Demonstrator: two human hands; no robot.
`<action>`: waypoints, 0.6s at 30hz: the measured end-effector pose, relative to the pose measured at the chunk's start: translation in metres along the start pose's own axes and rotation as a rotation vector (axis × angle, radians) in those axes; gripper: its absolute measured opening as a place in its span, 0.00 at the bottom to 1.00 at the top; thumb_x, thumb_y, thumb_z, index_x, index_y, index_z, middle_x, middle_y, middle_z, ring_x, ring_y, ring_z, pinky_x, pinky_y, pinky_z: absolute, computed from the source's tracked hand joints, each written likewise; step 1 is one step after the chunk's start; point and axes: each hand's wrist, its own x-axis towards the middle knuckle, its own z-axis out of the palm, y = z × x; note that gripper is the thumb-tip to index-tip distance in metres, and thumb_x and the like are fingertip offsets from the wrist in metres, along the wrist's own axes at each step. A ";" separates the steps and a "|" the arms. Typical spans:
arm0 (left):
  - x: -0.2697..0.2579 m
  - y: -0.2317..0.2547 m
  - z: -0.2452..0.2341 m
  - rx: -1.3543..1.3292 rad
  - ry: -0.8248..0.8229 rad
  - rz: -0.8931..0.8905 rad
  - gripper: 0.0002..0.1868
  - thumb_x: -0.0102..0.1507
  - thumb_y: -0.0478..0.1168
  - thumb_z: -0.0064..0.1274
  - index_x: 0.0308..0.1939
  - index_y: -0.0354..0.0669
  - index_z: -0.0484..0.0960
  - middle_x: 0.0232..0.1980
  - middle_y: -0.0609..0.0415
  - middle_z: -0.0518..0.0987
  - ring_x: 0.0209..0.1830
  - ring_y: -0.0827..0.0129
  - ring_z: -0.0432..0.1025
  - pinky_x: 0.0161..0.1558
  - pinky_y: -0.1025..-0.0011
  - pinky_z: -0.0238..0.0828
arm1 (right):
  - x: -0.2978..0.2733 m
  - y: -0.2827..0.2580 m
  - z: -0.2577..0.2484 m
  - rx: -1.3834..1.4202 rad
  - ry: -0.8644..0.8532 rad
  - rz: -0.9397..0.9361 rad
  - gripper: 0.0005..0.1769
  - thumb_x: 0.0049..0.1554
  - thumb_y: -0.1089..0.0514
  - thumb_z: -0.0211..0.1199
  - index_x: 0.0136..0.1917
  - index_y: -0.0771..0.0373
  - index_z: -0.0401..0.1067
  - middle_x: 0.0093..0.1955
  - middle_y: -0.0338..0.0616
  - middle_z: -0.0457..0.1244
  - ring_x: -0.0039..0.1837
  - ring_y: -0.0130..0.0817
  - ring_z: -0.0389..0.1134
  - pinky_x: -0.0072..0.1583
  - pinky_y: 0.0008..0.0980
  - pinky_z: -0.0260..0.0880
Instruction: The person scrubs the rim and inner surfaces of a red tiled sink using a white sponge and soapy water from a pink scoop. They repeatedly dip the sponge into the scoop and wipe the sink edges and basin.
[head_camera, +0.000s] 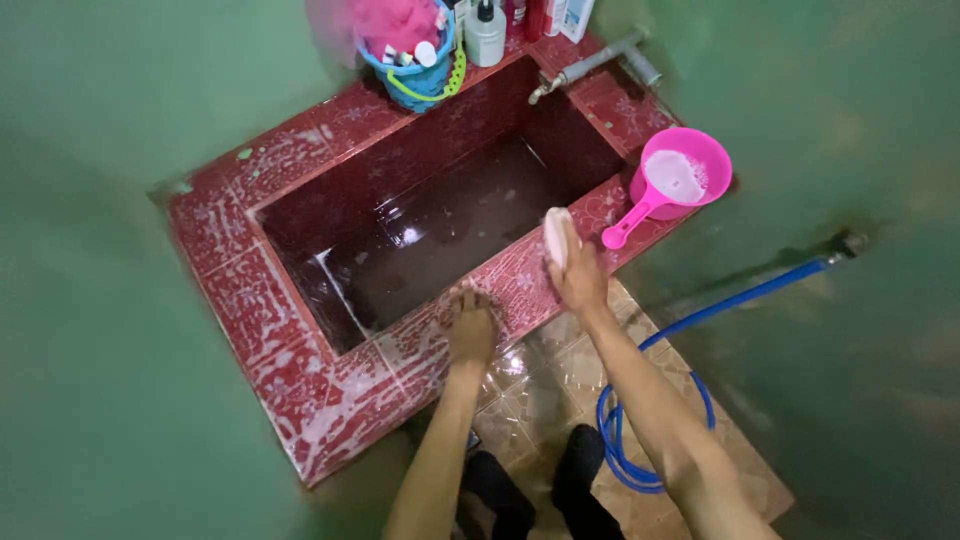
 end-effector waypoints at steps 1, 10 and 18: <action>0.002 -0.003 0.006 0.005 0.001 -0.003 0.27 0.63 0.42 0.46 0.68 0.54 0.72 0.77 0.50 0.60 0.79 0.44 0.52 0.51 0.24 0.67 | 0.002 -0.010 0.003 0.006 -0.001 -0.001 0.43 0.60 0.42 0.60 0.84 0.42 0.48 0.52 0.58 0.62 0.52 0.62 0.72 0.52 0.51 0.75; 0.002 -0.006 0.009 0.021 0.017 -0.013 0.24 0.66 0.37 0.40 0.66 0.62 0.75 0.74 0.57 0.64 0.79 0.54 0.53 0.52 0.19 0.62 | -0.044 -0.103 -0.043 0.167 -0.196 -0.280 0.43 0.55 0.46 0.64 0.81 0.37 0.53 0.52 0.61 0.64 0.50 0.63 0.72 0.50 0.53 0.76; -0.009 0.012 -0.040 -0.033 -0.001 0.008 0.23 0.64 0.40 0.50 0.65 0.51 0.75 0.72 0.49 0.68 0.77 0.53 0.57 0.55 0.30 0.71 | 0.033 -0.055 -0.027 0.132 -0.075 0.018 0.48 0.51 0.44 0.63 0.82 0.41 0.50 0.57 0.63 0.68 0.59 0.58 0.72 0.59 0.52 0.73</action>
